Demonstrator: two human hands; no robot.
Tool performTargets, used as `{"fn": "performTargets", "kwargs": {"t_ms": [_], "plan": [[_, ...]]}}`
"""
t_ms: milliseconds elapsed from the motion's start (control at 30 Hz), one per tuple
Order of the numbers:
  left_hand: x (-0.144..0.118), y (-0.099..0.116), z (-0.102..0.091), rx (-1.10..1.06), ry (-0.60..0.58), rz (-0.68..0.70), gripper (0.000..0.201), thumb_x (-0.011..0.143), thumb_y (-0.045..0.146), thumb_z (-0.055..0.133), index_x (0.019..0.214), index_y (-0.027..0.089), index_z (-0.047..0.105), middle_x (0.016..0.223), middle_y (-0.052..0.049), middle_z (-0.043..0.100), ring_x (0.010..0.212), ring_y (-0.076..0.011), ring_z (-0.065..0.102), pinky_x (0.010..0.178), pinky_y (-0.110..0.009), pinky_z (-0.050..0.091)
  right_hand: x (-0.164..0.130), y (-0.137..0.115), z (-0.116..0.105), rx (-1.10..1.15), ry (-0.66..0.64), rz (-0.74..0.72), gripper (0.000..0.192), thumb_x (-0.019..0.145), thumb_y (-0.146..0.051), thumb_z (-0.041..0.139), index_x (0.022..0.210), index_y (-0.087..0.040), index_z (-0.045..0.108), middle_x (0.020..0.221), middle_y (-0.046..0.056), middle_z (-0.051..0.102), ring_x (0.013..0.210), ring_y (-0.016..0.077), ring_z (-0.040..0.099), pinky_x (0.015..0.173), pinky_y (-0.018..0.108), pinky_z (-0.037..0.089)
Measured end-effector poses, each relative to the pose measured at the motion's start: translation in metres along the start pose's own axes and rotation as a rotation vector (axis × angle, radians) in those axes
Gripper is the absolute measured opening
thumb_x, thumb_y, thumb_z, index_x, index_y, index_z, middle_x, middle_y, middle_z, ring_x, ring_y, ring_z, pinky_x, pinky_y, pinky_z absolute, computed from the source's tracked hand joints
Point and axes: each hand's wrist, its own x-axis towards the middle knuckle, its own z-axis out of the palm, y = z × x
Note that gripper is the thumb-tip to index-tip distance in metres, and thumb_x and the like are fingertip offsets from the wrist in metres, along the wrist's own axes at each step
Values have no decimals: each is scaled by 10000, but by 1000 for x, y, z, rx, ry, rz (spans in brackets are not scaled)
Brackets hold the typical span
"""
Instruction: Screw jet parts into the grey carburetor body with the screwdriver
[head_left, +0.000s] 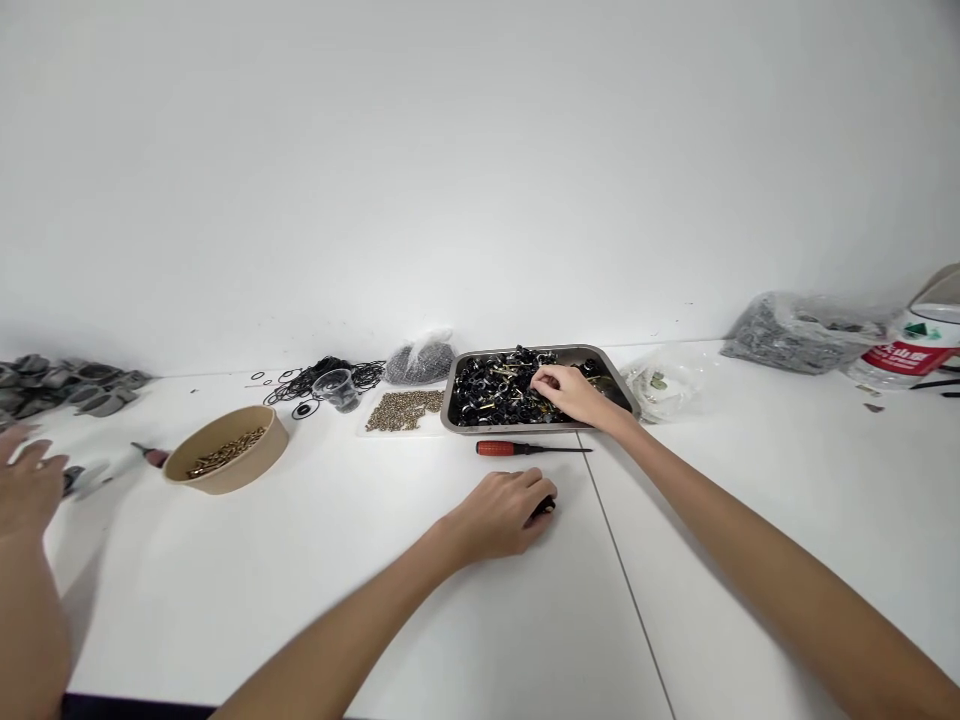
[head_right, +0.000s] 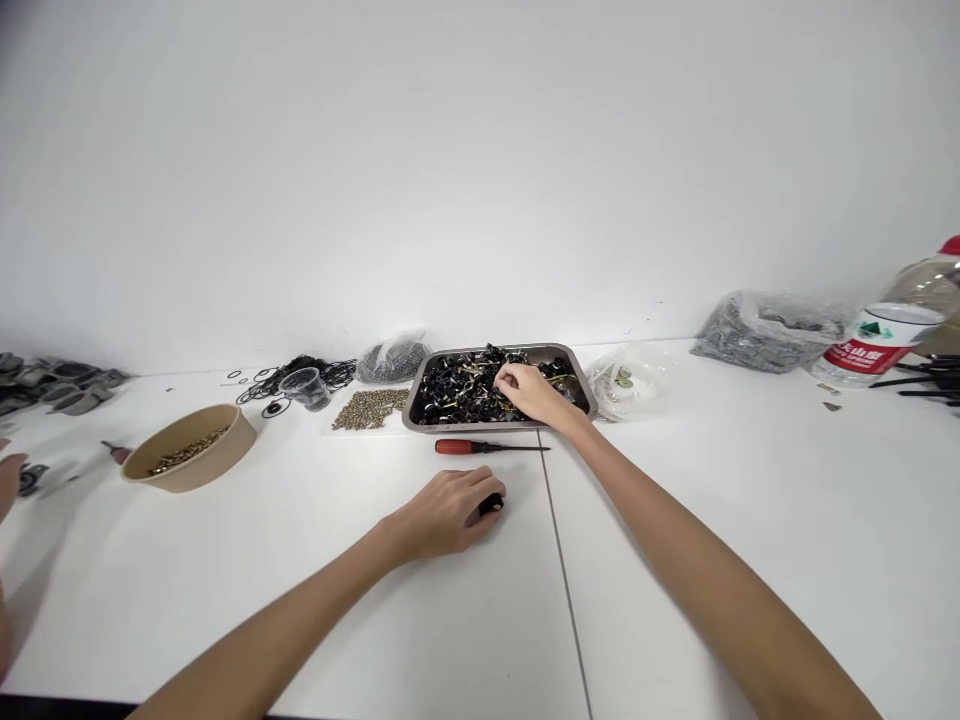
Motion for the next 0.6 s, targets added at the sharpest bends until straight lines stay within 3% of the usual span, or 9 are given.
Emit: {"fn": "performTargets", "kwargs": {"t_ms": [200,433,600], "plan": [[-1,-3,2,-52,59,20,147,926,226,477,1038,188,563,950,-26,645,671,-134,567,587,-273,355,1,3,1,10,21,0,215,871,-295,517,864,-152,676,784,37,647,678,142,533,665,277,395],[0,-12,3,-231,229,-72,120,899,171,524,1011,193,561,928,-22,612,610,-88,506,577,-226,395,1,4,1,34,-5,16,157,810,-227,550,883,-149,664,776,32,630,700,144,550,681,277,427],[1,-13,8,-276,285,-33,142,891,125,506,1004,189,565,963,-32,602,604,-74,487,568,-208,402,2,7,2,61,-55,21,148,794,-194,562,904,-148,650,773,22,610,692,137,543,671,270,433]]}}
